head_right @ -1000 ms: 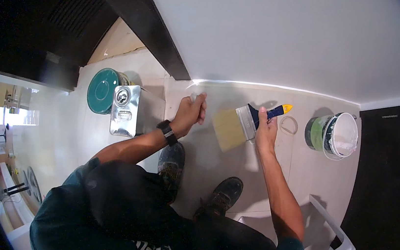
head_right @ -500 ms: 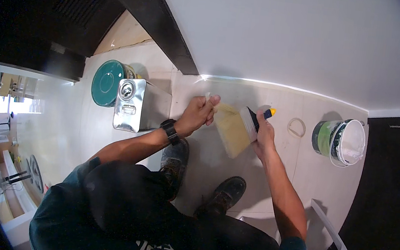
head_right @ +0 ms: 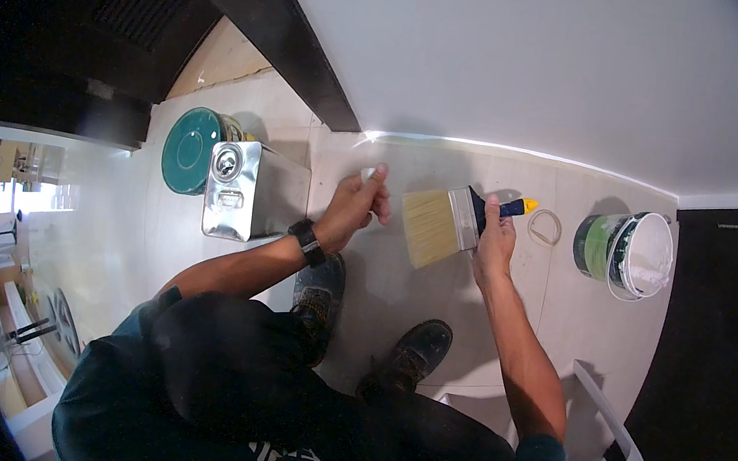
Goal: The person paints the lower edge of a wall using a brush, dipping it into a bucket of white paint and applying it to the trim.
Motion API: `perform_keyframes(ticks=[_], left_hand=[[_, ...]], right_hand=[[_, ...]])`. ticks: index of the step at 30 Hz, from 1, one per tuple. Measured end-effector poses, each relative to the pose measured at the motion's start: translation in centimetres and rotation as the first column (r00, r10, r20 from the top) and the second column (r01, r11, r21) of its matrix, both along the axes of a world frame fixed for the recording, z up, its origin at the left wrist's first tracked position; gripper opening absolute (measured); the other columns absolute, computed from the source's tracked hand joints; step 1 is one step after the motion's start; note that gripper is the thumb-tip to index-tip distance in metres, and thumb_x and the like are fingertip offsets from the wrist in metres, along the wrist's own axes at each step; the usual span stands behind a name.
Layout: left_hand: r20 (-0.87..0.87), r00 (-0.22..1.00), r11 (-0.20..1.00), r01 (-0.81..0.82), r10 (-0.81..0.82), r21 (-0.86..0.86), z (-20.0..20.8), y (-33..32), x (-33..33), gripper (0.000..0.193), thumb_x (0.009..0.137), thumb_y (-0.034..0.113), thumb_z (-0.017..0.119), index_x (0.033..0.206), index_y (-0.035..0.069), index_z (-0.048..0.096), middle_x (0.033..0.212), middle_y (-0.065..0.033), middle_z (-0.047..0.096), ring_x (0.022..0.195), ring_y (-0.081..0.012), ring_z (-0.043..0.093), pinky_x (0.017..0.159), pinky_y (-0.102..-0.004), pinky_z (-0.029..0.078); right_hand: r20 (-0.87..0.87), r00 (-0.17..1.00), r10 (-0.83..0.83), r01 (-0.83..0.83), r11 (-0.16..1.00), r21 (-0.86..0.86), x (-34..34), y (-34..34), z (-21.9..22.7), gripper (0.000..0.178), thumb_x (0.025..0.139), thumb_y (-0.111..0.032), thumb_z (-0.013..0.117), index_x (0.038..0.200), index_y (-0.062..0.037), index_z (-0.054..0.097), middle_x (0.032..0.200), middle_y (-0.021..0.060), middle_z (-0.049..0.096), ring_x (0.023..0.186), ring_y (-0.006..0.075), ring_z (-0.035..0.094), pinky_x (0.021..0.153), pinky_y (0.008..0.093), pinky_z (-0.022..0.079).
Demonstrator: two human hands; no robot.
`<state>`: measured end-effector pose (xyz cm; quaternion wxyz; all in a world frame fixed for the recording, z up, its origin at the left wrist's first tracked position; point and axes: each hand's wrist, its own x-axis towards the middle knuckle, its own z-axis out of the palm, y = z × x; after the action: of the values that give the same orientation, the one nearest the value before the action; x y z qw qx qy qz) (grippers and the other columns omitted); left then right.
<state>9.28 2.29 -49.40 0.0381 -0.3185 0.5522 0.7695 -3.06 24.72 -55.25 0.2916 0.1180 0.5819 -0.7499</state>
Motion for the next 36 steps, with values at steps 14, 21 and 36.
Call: perform_keyframes(ticks=[14,21,36], left_hand=[[0.006,0.998,0.996,0.059,-0.059,0.063,-3.9,0.5,2.7,0.043,0.103,0.044,0.055,0.078,0.008,0.058,0.062,0.0007,0.055,0.050,-0.0068,0.047,0.046,-0.0250,0.035],[0.023,0.999,0.989,-0.032,0.036,-0.142,-1.9,0.5,3.4,0.048,0.104,0.043,0.053,0.073,0.008,0.054,0.060,0.0001,0.052,0.050,-0.0073,0.048,0.047,-0.0245,0.038],[0.037,0.972,0.964,0.234,-0.231,-0.127,2.5,-2.6,10.4,0.052,0.106,0.036,0.053,0.061,0.010,0.050,0.051,0.0030,0.048,0.049,-0.0038,0.045,0.048,-0.0240,0.033]], right_hand=[[0.247,0.939,0.238,-0.273,0.955,0.116,2.8,0.7,-1.0,0.040,0.102,-0.042,0.059,0.113,-0.0037,0.061,0.101,0.0063,0.067,0.091,0.0134,0.062,0.084,0.0307,0.049],[0.138,0.959,0.247,-0.280,0.896,0.344,7.8,3.9,-7.9,0.048,0.103,-0.041,0.054,0.121,0.0028,0.058,0.102,0.0062,0.067,0.093,0.0131,0.061,0.089,0.0286,0.047],[-0.167,-0.322,0.932,-0.058,0.156,0.986,1.8,-23.2,-8.0,0.057,0.098,-0.030,0.055,0.149,-0.0107,0.043,0.087,0.0125,0.071,0.082,0.0294,0.071,0.073,0.0463,0.056]])
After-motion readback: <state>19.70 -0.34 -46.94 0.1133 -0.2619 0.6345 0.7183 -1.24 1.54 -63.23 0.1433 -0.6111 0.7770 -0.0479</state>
